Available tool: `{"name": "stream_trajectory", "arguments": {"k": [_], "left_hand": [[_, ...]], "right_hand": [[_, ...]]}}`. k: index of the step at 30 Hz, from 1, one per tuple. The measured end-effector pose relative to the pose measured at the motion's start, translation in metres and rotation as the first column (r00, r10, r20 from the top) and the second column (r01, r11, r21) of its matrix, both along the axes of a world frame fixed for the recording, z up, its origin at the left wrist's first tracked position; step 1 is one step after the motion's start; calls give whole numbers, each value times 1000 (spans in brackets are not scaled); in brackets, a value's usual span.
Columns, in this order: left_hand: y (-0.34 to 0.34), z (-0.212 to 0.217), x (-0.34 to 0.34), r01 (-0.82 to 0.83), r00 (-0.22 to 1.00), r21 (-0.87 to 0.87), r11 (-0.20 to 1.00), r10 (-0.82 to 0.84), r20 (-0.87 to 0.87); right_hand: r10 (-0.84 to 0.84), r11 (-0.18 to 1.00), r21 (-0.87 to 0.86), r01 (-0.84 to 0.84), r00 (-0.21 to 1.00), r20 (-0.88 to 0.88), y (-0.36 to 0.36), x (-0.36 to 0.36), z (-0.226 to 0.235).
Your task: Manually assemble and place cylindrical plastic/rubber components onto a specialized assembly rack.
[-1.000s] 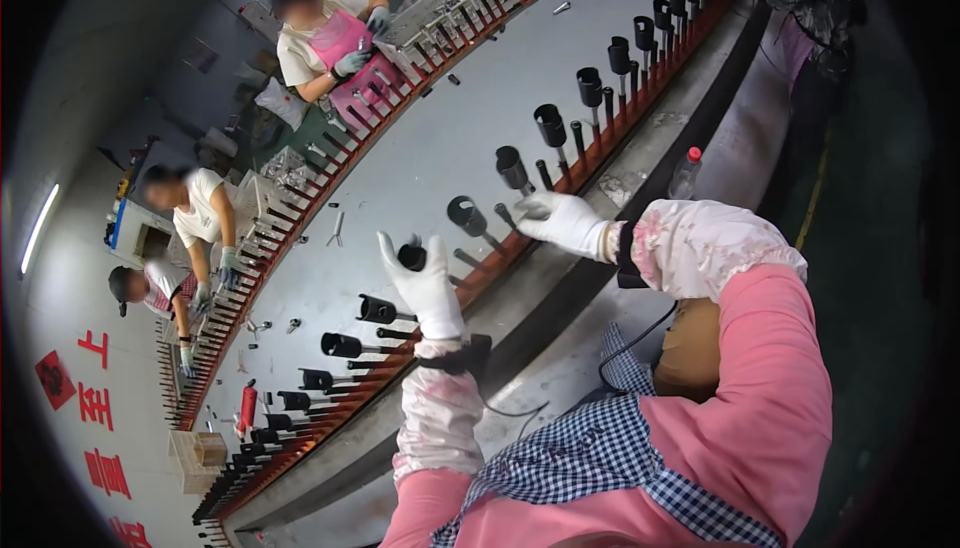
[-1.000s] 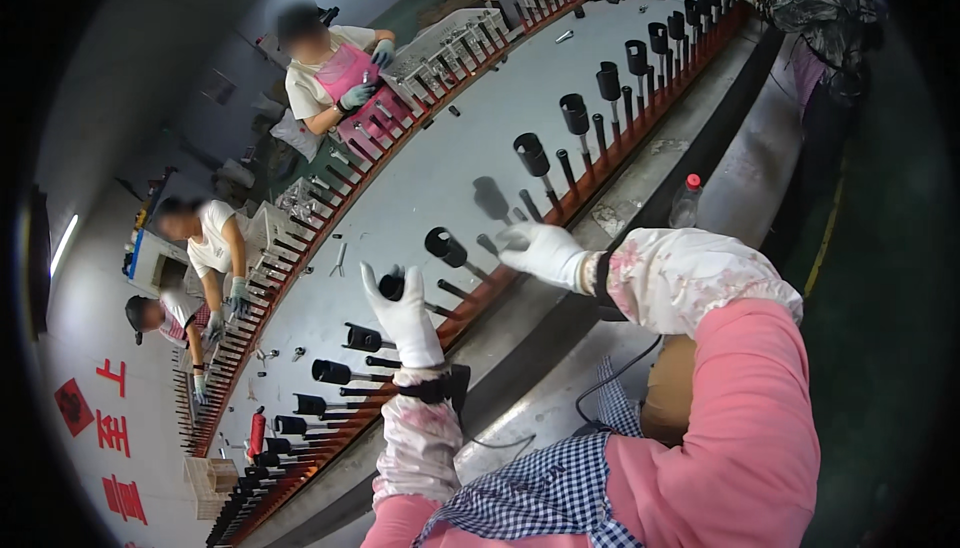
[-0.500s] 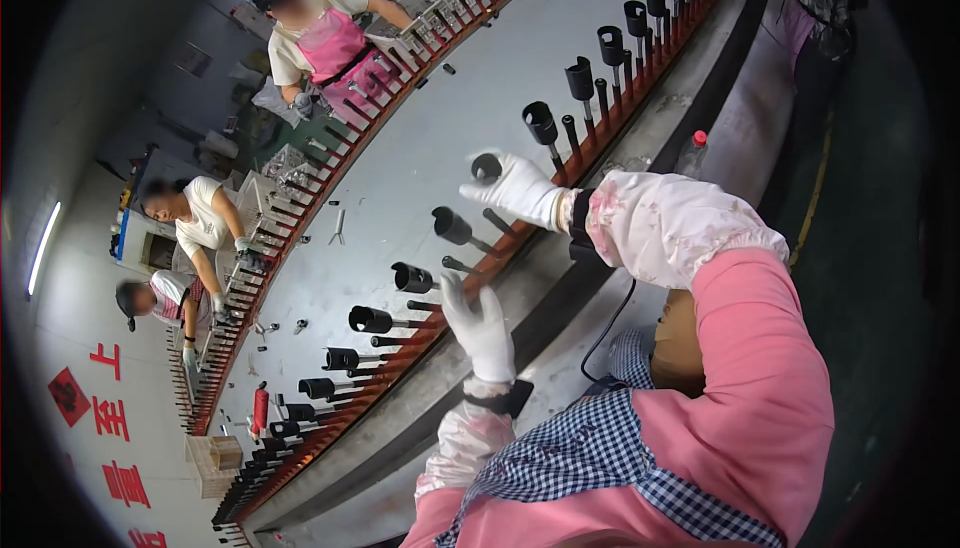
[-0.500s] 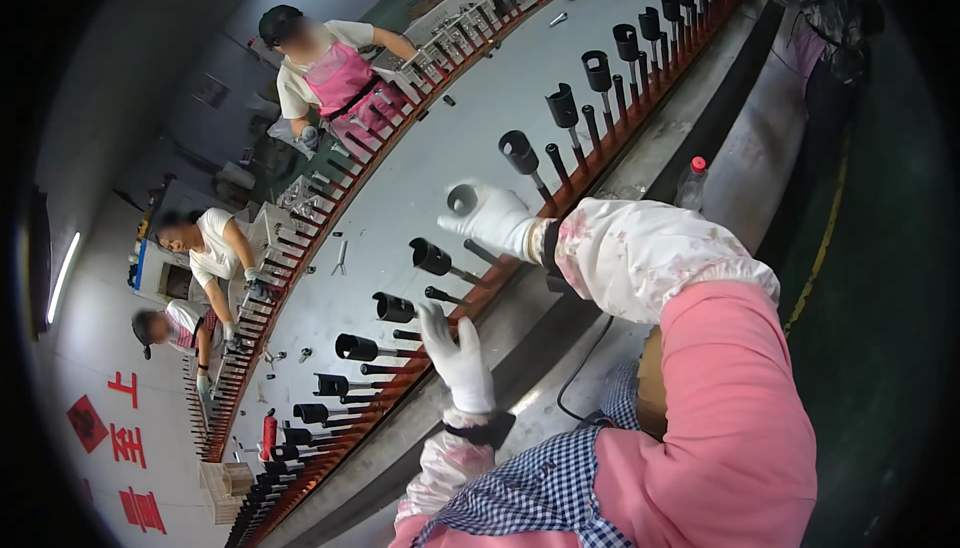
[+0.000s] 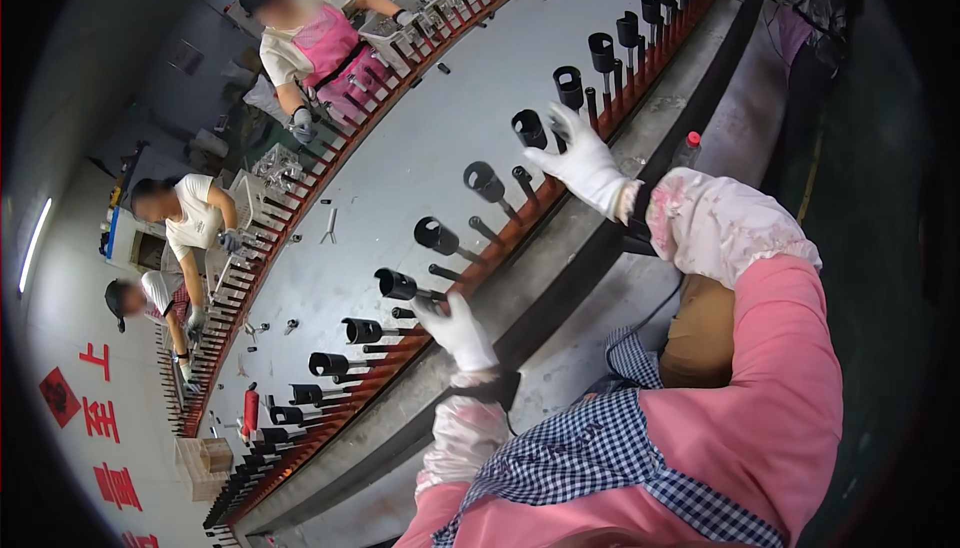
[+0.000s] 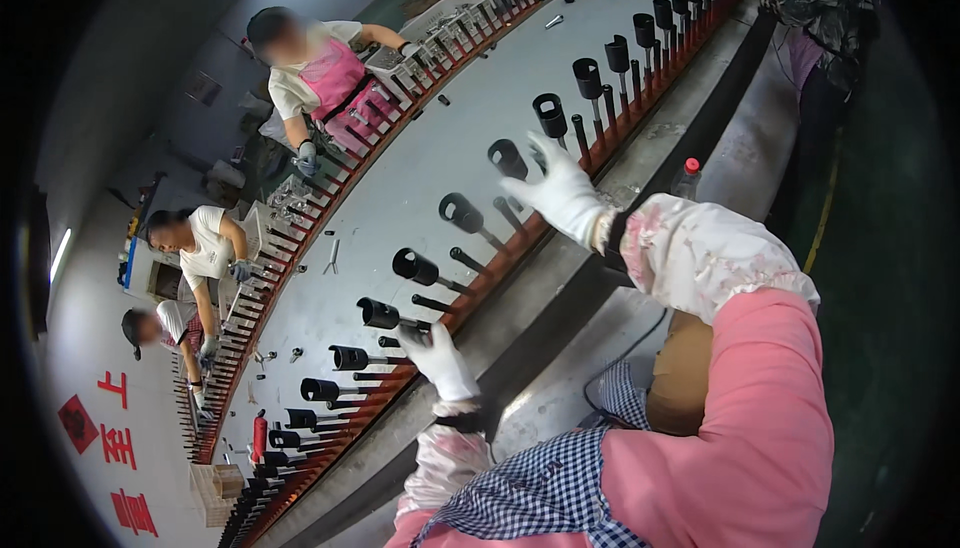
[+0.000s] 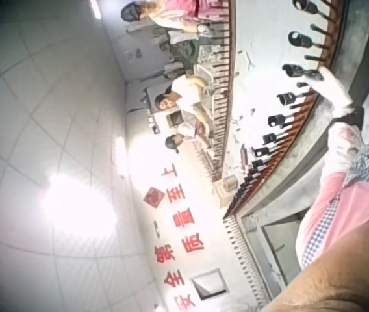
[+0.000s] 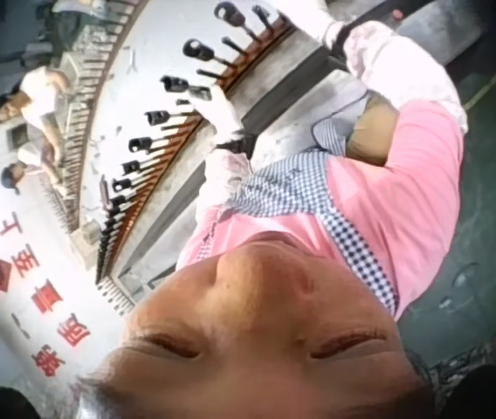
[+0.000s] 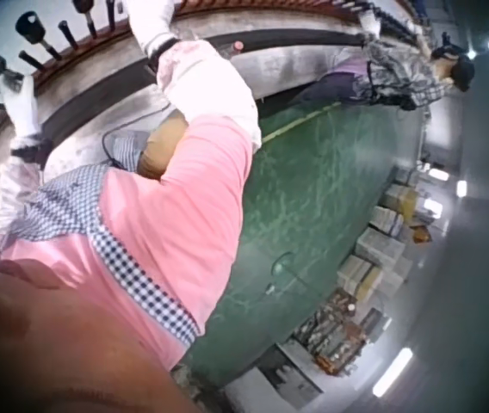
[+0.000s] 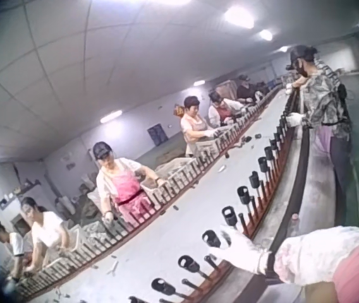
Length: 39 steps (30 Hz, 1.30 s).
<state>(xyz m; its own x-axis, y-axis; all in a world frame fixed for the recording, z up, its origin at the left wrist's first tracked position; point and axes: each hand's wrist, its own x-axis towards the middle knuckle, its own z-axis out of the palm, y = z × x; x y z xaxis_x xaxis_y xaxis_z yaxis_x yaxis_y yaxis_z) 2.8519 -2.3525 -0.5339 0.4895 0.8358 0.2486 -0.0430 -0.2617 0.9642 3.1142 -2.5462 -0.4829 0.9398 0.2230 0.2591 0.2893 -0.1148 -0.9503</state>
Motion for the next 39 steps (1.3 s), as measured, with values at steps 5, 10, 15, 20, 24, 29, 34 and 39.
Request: {"name": "stream_trajectory", "arguments": {"k": [5,10,15,20,24,29,34,39], "left_hand": [[-57,-20,1,210,975,-162,964,-218,-38],[-68,36,95,223,972,107,969,-229,48],[-55,62,176,113,990,53,992,-117,76],[-60,23,171,31,998,-80,996,-35,-46],[-107,-30,145,29,999,-59,998,-27,39],[-166,-34,158,277,960,-171,946,-281,-1],[-177,27,252,252,963,35,967,-254,90],[-173,52,320,218,976,0,976,-218,-12]], "right_hand": [[76,995,-66,-75,997,0,59,24,6],[156,987,-53,-153,985,71,52,32,-2],[425,865,-230,-446,895,-134,1,28,-28],[353,916,-140,-376,921,-165,-82,74,-66],[-10,998,67,6,998,61,-97,147,-57],[-18,999,-24,22,990,138,-64,173,-15],[95,994,-53,-97,995,-35,-53,186,-20],[260,948,-130,-292,941,-217,-117,172,-53]]}}
